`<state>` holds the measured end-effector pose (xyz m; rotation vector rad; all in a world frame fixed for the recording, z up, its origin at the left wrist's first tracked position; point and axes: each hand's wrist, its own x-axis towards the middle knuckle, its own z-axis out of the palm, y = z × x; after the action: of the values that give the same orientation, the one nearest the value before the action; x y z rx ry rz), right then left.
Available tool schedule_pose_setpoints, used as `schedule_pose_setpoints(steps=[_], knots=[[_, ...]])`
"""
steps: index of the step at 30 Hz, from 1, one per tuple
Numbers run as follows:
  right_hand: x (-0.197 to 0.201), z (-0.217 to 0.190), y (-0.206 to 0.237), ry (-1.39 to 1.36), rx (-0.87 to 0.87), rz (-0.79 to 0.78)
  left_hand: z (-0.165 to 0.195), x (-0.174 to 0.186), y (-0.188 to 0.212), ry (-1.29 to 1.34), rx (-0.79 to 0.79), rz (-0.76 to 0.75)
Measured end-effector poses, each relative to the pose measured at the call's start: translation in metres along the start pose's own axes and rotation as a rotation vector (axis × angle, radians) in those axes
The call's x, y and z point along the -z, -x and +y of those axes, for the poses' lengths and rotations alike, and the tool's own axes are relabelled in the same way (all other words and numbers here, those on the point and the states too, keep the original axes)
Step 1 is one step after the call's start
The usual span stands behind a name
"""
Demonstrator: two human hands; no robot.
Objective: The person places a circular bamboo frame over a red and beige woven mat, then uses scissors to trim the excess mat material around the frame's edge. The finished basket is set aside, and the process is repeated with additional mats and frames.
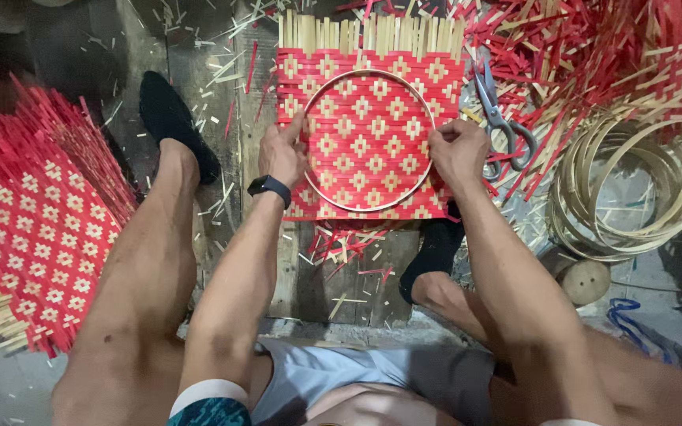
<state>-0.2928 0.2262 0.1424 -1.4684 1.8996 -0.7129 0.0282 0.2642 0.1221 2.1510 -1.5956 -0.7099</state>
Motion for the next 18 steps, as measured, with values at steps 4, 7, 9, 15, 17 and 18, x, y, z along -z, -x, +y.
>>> schedule_pose_setpoints(steps=[4,7,9,15,17,18], knots=[[-0.003,0.002,0.006,-0.020,0.112,0.039,-0.001,-0.005,0.001,0.023,-0.003,0.095],[-0.005,0.005,0.011,0.039,0.185,0.081,-0.001,-0.007,0.005,0.013,0.026,0.156],[-0.005,0.006,0.012,0.063,0.187,0.107,0.000,-0.006,0.005,0.009,-0.010,0.189],[-0.008,0.011,0.009,0.028,0.028,0.095,0.001,0.001,0.004,-0.009,-0.140,0.207],[-0.009,0.016,0.008,-0.055,-0.044,0.068,0.003,0.001,0.002,-0.019,-0.091,0.196],[-0.009,0.019,0.008,-0.007,0.010,0.090,0.003,0.001,0.001,0.040,-0.010,0.162]])
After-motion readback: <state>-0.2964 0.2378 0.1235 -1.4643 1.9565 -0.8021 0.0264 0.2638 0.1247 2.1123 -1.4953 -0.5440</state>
